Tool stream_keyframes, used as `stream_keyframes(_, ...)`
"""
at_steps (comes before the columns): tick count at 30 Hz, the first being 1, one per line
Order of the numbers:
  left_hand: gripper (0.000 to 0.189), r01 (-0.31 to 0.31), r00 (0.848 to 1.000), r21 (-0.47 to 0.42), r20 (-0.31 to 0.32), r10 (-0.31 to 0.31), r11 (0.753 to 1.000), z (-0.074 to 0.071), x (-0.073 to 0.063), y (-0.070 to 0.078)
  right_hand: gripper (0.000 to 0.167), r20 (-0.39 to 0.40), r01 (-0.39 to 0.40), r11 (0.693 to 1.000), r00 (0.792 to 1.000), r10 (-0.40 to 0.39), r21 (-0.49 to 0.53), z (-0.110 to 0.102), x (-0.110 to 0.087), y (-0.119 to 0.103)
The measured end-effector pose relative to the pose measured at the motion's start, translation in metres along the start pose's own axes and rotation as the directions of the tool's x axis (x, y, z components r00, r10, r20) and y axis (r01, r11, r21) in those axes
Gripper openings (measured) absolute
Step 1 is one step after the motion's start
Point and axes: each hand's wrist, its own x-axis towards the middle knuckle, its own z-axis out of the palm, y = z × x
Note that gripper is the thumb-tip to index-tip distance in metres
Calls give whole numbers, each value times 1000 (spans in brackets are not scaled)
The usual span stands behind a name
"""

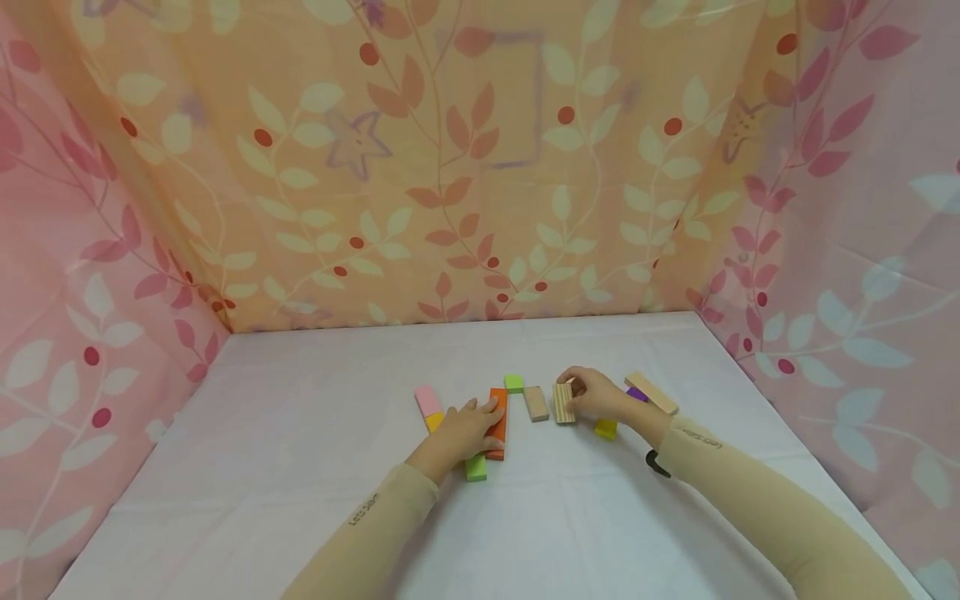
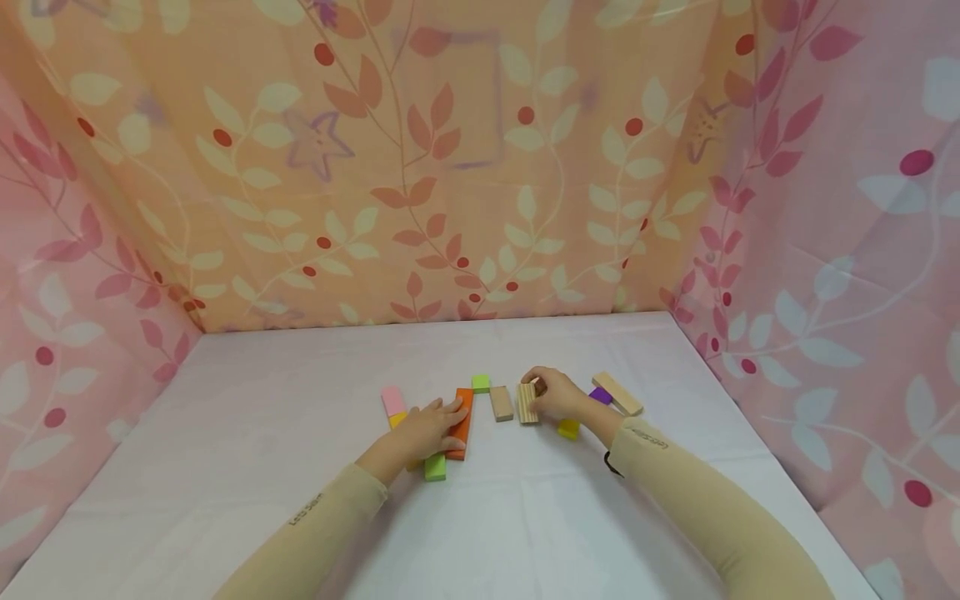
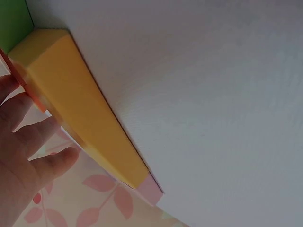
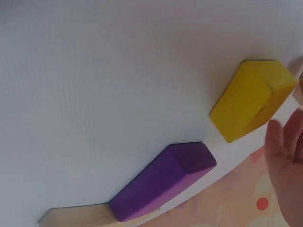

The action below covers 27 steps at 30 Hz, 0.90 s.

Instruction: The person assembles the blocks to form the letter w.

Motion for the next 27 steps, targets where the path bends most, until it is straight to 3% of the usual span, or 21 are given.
stream_keyframes(6, 68, 1, 1000, 2, 1, -1, 1000, -1, -1, 0, 41, 40, -7, 982, 999, 0, 186, 4, -15, -8)
stream_keyframes(15, 67, -5, 1000, 7, -12, 5, 1000, -2, -2, 2, 40, 143, 36, 974, 987, -69, 222, 22, -27, -5)
stream_keyframes(20, 67, -2, 1000, -6, -14, 1, 1000, -2, -2, 3, 42, 118, 148, 989, 982, -150, 27, 30, -32, -4)
stream_keyframes(23, 67, -1, 1000, -14, -13, 1, 1000, -2, -2, 3, 47, 82, 232, 967, 971, -224, -108, 32, -37, -4)
stream_keyframes(27, 67, -1, 1000, -13, -10, 1, 1000, -1, -2, 2, 53, 111, 307, 928, 951, -290, -210, 33, -45, -3)
